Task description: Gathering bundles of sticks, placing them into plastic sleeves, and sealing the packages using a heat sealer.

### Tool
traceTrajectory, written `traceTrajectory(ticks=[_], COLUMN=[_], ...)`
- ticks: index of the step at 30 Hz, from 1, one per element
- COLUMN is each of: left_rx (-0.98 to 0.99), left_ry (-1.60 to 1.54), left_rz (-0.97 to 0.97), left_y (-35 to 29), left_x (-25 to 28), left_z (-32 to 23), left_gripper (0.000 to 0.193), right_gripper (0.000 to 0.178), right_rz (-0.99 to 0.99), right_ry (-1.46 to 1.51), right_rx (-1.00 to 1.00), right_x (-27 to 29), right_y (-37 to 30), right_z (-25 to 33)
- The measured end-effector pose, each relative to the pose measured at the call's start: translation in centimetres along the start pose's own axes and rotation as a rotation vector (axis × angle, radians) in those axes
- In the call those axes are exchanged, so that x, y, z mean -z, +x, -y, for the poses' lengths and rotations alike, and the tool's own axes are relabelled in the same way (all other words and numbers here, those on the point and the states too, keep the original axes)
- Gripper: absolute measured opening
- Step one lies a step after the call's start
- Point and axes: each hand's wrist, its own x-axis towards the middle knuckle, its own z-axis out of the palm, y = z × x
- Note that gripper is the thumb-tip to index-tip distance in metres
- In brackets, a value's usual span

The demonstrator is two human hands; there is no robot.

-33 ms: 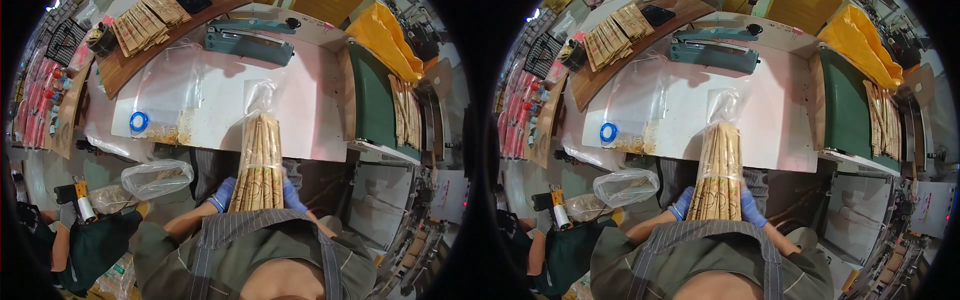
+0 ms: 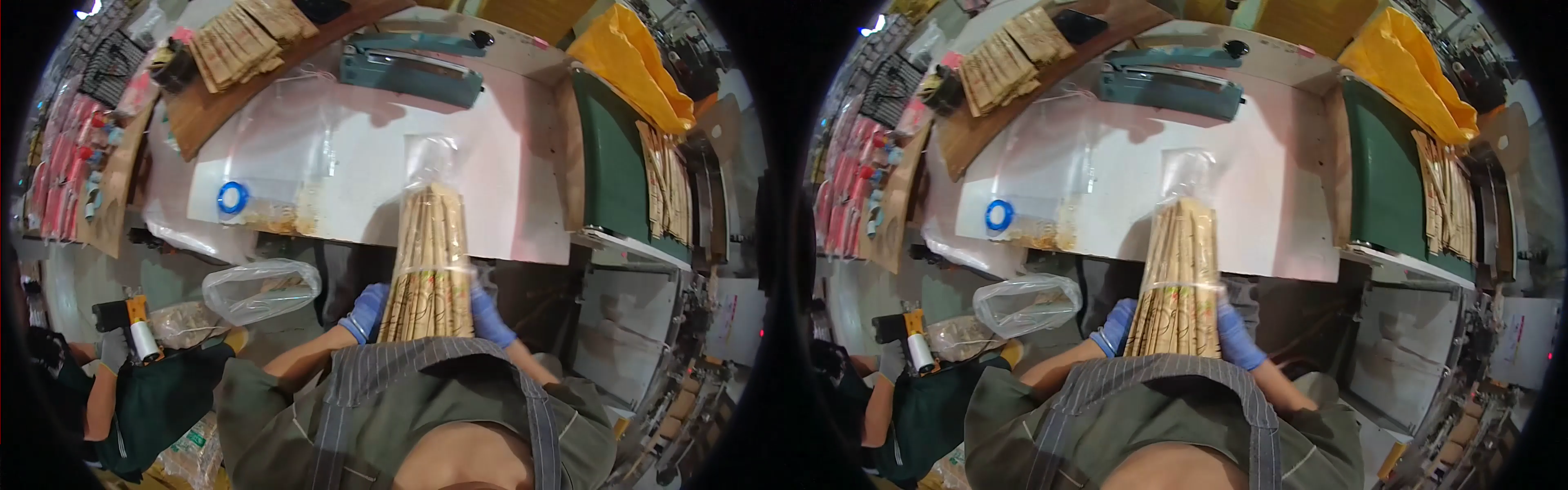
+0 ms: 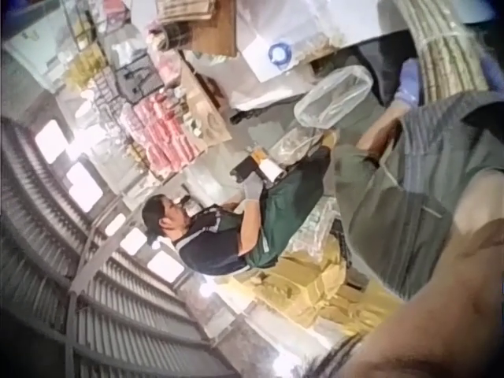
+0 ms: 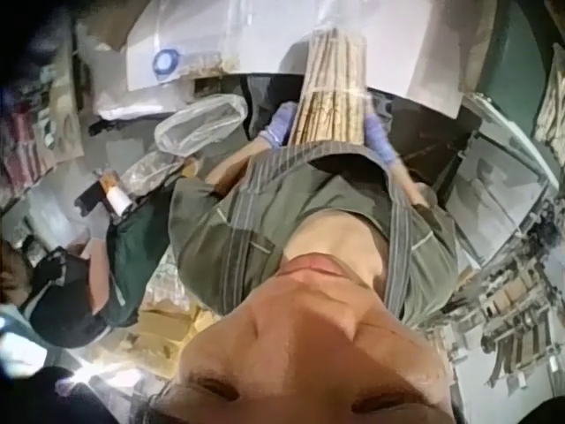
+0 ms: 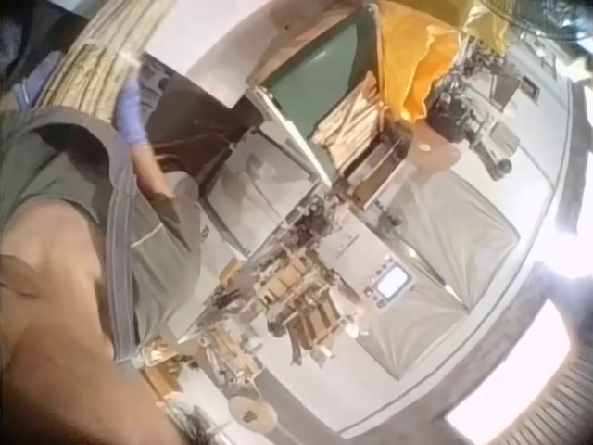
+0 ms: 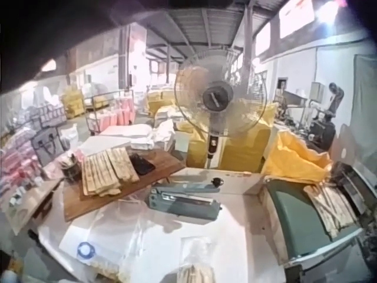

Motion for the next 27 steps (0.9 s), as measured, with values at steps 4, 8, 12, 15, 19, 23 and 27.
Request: traceTrajectory(ticks=[4, 8, 12, 15, 19, 23, 27], left_rx=[-0.566, -0.776, -0.921, -0.876, -1.142, -0.827, -0.945], left_ry=[0.115, 0.345, 0.861, 0.266, 0.845, 0.95, 1.549], left_rz=[-0.351, -0.407, -0.736, -0.657, -0.509, -0.128, -0.296], left_y=[4.1, 13.2, 6.9, 4.3, 5.1, 8.7, 7.4], left_x=[4.2, 17.9, 15.4, 15.6, 17.0, 18.2, 14.4], left_z=[-16.1, -15.9, -32.1, -34.4, -36.7, -34.6, -33.0], left_gripper=[0.045, 0.043, 0.019, 0.015, 0.021, 0.025, 0.037], right_gripper=[0.033, 0.026, 0.004, 0.007, 0.006, 0.006, 0.004], right_rz=[0.122, 0.198, 0.191, 0.109, 0.277, 0.229, -0.001], right_ry=[-0.904, -2.311, -1.78, -1.615, -1.753, -1.754, -1.899], right_rx=[0.793, 1.408, 1.673, 1.784, 1.662, 1.57, 1.645], right_x=[1.7, -6.8, -13.0, -14.2, -13.5, -11.8, -10.5], right_y=[2.1, 4.8, 0.5, -0.8, -1.8, -2.5, -2.1], right_z=[8.2, 16.7, 23.6, 23.6, 25.9, 26.2, 25.9])
